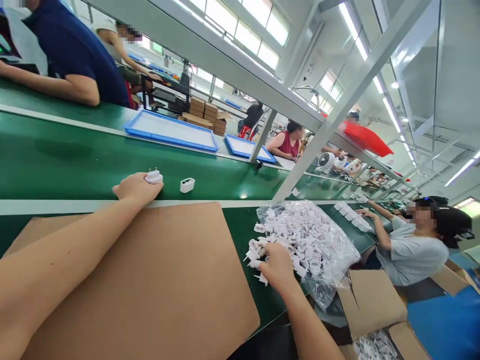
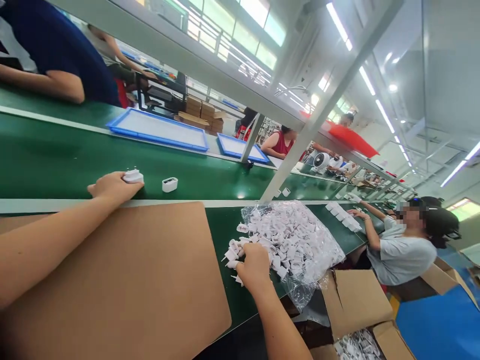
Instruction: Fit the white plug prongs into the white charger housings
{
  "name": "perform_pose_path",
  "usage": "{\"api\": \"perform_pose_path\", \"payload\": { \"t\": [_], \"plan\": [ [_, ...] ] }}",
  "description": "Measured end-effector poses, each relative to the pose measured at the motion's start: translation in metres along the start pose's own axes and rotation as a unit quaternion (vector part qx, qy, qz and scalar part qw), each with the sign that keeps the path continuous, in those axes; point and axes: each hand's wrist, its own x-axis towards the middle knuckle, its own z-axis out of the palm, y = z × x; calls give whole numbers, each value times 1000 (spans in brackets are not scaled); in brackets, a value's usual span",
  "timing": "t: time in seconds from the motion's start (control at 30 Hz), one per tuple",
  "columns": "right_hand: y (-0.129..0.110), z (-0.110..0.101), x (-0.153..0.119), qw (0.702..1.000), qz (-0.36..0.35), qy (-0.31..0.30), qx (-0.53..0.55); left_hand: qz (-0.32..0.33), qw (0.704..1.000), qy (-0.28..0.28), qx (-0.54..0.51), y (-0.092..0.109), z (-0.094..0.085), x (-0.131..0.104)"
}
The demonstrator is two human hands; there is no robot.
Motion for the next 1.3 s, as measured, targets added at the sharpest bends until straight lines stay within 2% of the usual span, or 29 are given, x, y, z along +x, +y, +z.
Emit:
{"api": "perform_pose_path", "payload": {
  "t": [0.07,0.1,0.13,0.2,0.33,0.4,0.47,0.57,0.7,0.8,0.87,0.93,1.0,1.07,1.13,1.2,1.3],
  "plan": [
    [2,2,2,998,17,-2,66,47,994,101,19,5,8,-6],
    [3,2,2,995,17,-8,97,84,986,136,41,8,12,-9],
    [3,1,2,992,10,-14,124,125,980,139,64,12,16,-11],
    [3,-3,-1,989,-9,-13,145,161,977,74,121,21,21,-11],
    [4,-11,-6,991,-29,-5,128,104,967,-82,217,31,25,-1],
    [3,-12,-8,981,-31,-12,191,95,962,-110,232,34,24,1],
    [-2,-13,-7,952,-20,-21,305,114,961,-107,228,37,22,-6],
    [-20,-15,2,863,29,-99,494,178,955,-126,204,44,15,-33],
    [-60,-15,27,692,57,-233,681,249,938,-186,153,46,0,-91],
    [-85,-6,47,566,81,-285,769,296,918,-233,120,36,-10,-133],
    [-96,4,56,525,108,-283,795,279,923,-255,79,26,-14,-154],
    [-102,15,59,527,126,-274,795,234,938,-254,21,15,-15,-168],
    [-104,24,57,560,130,-270,772,205,945,-255,-21,7,-14,-174],
    [-104,30,54,600,126,-262,746,207,939,-271,-39,3,-11,-174],
    [-105,33,50,637,113,-224,729,216,931,-291,-52,1,-8,-171],
    [-106,34,47,687,91,-158,704,218,926,-299,-66,1,-7,-169],
    [-108,32,44,781,55,-72,617,205,928,-297,-91,2,-7,-168]
  ]
}}
